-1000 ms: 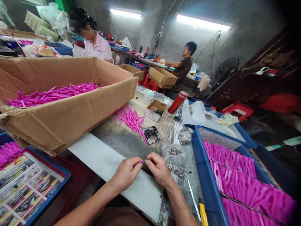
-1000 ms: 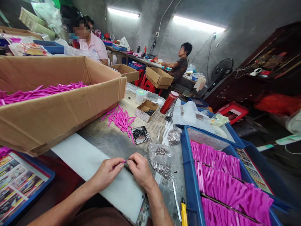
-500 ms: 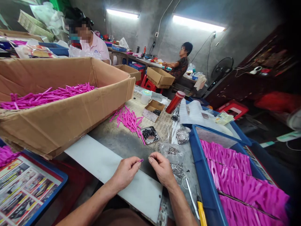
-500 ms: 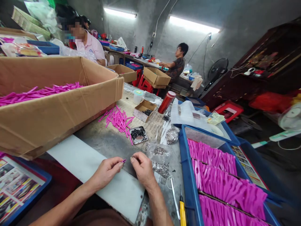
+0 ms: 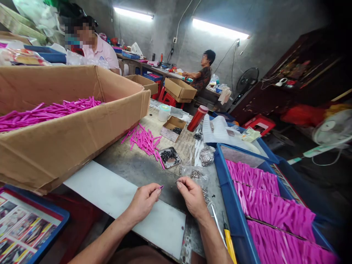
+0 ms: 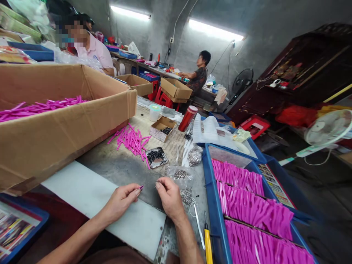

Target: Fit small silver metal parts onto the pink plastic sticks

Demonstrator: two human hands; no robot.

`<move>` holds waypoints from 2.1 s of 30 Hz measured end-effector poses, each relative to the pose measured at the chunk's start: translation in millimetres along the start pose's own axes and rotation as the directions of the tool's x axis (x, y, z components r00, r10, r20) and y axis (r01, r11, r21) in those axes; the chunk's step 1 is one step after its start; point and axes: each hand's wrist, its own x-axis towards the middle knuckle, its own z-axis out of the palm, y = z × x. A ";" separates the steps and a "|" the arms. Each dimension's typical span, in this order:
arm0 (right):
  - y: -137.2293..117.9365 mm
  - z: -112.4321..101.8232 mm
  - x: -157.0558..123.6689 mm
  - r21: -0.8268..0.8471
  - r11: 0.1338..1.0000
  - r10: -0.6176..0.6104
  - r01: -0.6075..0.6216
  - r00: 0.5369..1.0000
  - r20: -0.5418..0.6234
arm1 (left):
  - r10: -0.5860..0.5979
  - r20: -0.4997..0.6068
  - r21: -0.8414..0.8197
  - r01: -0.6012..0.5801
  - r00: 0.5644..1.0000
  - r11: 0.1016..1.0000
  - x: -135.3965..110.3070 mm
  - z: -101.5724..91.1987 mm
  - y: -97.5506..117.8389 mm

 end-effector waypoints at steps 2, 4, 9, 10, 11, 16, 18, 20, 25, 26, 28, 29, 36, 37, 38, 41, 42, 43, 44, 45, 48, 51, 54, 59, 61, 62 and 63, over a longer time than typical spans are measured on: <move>-0.3 2.8 -1.7 -0.005 1.000 -0.006 0.006 1.000 0.007 | 0.000 -0.005 -0.004 0.000 1.000 1.000 0.0 -0.3 0.6; -0.3 3.3 -3.4 -0.001 1.000 -0.007 0.007 1.000 0.003 | -0.004 -0.005 -0.006 0.004 1.000 1.000 0.1 -0.8 0.4; -1.4 -10.3 -7.8 0.023 0.999 0.052 -0.050 0.995 -0.089 | -0.050 0.017 -0.033 0.051 0.999 0.998 1.3 -0.5 -1.8; -1.7 -15.5 -9.0 0.029 0.997 0.071 -0.068 0.990 -0.126 | -0.069 0.026 -0.050 0.070 0.997 0.996 2.0 0.1 -2.3; -1.7 -21.4 -10.4 0.038 0.995 0.094 -0.089 0.981 -0.168 | -0.085 0.035 -0.070 0.087 0.996 0.994 3.1 0.8 -3.0; 6.9 -51.3 -24.6 0.033 0.979 0.195 -0.199 0.892 -0.409 | -0.095 0.063 -0.141 0.103 0.993 0.985 11.1 5.3 -8.4; 12.2 -58.5 -34.1 -0.032 0.971 0.196 -0.238 0.862 -0.467 | -0.093 0.071 -0.151 0.103 0.993 0.983 14.1 6.8 -10.3; 15.7 -61.3 -44.5 -0.125 0.954 0.186 -0.272 0.865 -0.467 | -0.105 0.075 -0.159 0.116 0.992 0.980 16.2 7.7 -11.2; 18.2 -57.2 -66.3 -0.404 0.868 0.163 -0.289 0.934 -0.317 | -0.136 0.075 -0.187 0.148 0.988 0.971 17.7 7.5 -11.5; 18.8 -55.7 -69.4 -0.464 0.836 0.175 -0.294 0.943 -0.282 | -0.135 0.074 -0.185 0.146 0.988 0.972 17.7 7.4 -11.8; 20.5 -52.4 -74.9 -0.577 0.760 0.222 -0.299 0.954 -0.201 | -0.134 0.073 -0.181 0.146 0.988 0.973 17.7 7.4 -12.4; 21.3 -50.5 -77.3 -0.626 0.721 0.256 -0.297 0.954 -0.158 | -0.134 0.074 -0.182 0.146 0.988 0.972 17.6 7.5 -12.6; 23.2 -39.5 -85.9 -0.798 0.525 0.441 -0.295 0.896 -0.041 | -0.112 0.056 -0.195 0.121 0.992 0.973 14.6 8.3 -11.5; 23.5 -39.5 -86.1 -0.802 0.525 0.442 -0.285 0.896 -0.029 | -0.108 0.055 -0.192 0.117 0.993 0.974 14.3 8.4 -11.3; 23.9 -40.1 -86.3 -0.799 0.533 0.439 -0.277 0.898 -0.019 | -0.105 0.053 -0.189 0.113 0.993 0.976 14.0 8.3 -11.3; 24.5 -43.6 -86.3 -0.759 0.593 0.400 -0.271 0.916 -0.015 | -0.106 0.049 -0.182 0.114 0.993 0.977 13.0 8.2 -11.3; 24.2 -44.7 -86.0 -0.731 0.626 0.377 -0.271 0.926 -0.020 | -0.111 0.049 -0.186 0.118 0.993 0.975 12.5 8.1 -11.2; 23.3 -45.3 -85.6 -0.695 0.666 0.353 -0.272 0.935 -0.027 | -0.113 0.049 -0.194 0.121 0.992 0.974 12.0 8.1 -11.0; 22.0 -45.4 -84.9 -0.649 0.710 0.334 -0.274 0.942 -0.032 | -0.113 0.047 -0.203 0.120 0.993 0.972 11.5 8.1 -10.8; 20.2 -44.7 -84.1 -0.595 0.754 0.324 -0.280 0.946 -0.036 | -0.111 0.044 -0.213 0.118 0.993 0.970 11.0 8.1 -10.5; 13.3 -37.3 -80.3 -0.404 0.860 0.331 -0.313 0.943 -0.028 | -0.111 0.027 -0.230 0.114 0.994 0.967 10.0 8.8 -10.1; 5.9 -23.0 -75.3 -0.207 0.920 0.338 -0.334 0.941 -0.017 | -0.137 0.015 -0.234 0.136 0.991 0.963 9.8 9.8 -10.7; -0.7 -7.5 -69.4 -0.075 0.941 0.332 -0.329 0.943 0.021 | -0.159 0.018 -0.232 0.159 0.987 0.960 9.3 10.6 -11.2; -10.8 8.4 -58.0 -0.102 0.957 0.278 -0.272 0.960 0.045 | -0.157 0.011 -0.242 0.155 0.988 0.958 7.0 11.5 -8.8; -14.5 11.1 -53.6 -0.147 0.960 0.246 -0.239 0.969 0.029 | -0.149 0.013 -0.247 0.147 0.989 0.958 6.3 11.9 -7.7; -16.2 12.1 -51.7 -0.166 0.960 0.231 -0.224 0.973 0.022 | -0.144 0.014 -0.250 0.143 0.989 0.958 6.0 12.2 -7.3; -17.8 13.1 -50.0 -0.182 0.960 0.218 -0.211 0.976 0.018 | -0.140 0.015 -0.253 0.139 0.990 0.957 5.8 12.5 -7.0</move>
